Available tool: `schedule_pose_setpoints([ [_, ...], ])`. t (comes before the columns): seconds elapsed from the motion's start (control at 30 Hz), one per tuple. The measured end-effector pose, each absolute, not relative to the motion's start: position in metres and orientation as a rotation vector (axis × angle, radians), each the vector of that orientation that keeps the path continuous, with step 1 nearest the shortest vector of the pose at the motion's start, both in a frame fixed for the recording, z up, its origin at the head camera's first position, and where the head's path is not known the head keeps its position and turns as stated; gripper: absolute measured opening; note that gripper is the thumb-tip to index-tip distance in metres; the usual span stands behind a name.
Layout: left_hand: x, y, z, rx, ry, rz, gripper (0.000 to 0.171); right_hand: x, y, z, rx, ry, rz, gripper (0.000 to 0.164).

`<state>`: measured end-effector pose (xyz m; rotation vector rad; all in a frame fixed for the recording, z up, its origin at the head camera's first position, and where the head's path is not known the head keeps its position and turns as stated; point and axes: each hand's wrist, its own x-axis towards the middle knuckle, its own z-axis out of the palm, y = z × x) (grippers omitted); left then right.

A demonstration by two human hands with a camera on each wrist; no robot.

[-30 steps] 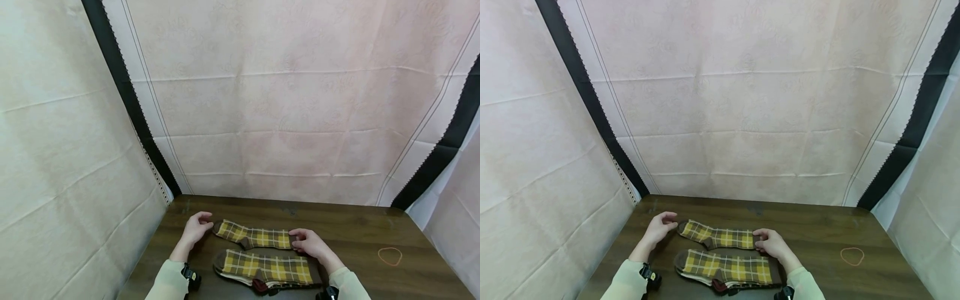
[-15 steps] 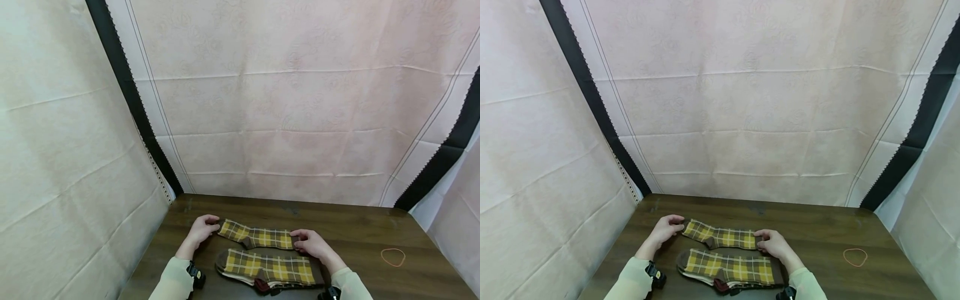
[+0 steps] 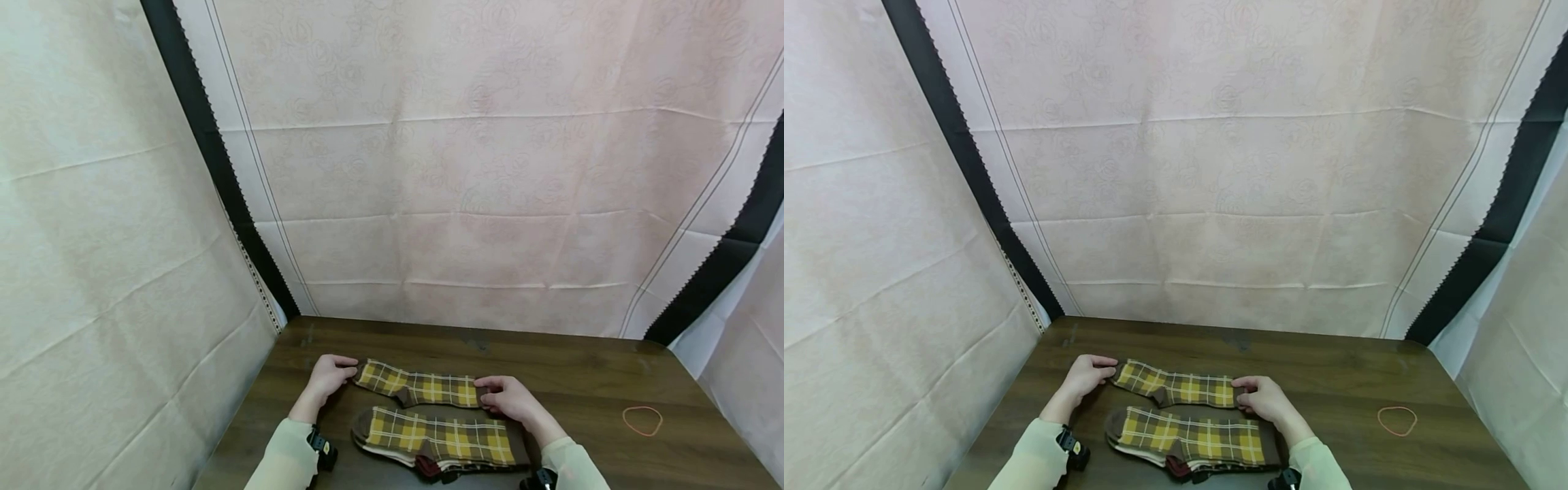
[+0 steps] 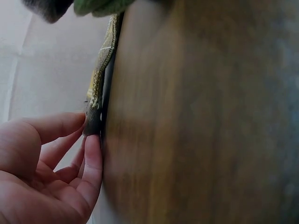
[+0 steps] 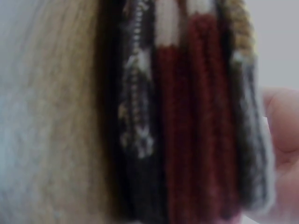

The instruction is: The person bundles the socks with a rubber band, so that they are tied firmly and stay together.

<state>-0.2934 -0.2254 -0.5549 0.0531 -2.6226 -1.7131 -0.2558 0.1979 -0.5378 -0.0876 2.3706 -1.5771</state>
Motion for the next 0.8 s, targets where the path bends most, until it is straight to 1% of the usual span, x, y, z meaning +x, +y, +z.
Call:
schedule_pose_setpoints([
  [0.63, -0.294, -0.2281, -0.5575, 0.084, -2.595, -1.712, 0.016, -0.2572, 0.2009, -0.541, -0.123, 2.366, -1.58, 0.033],
  [0.8, -0.2927, -0.2294, -0.5571, 0.109, -2.569, -1.749, 0.015, -0.2572, 0.1996, -0.5427, -0.089, 2.375, -1.601, 0.031],
])
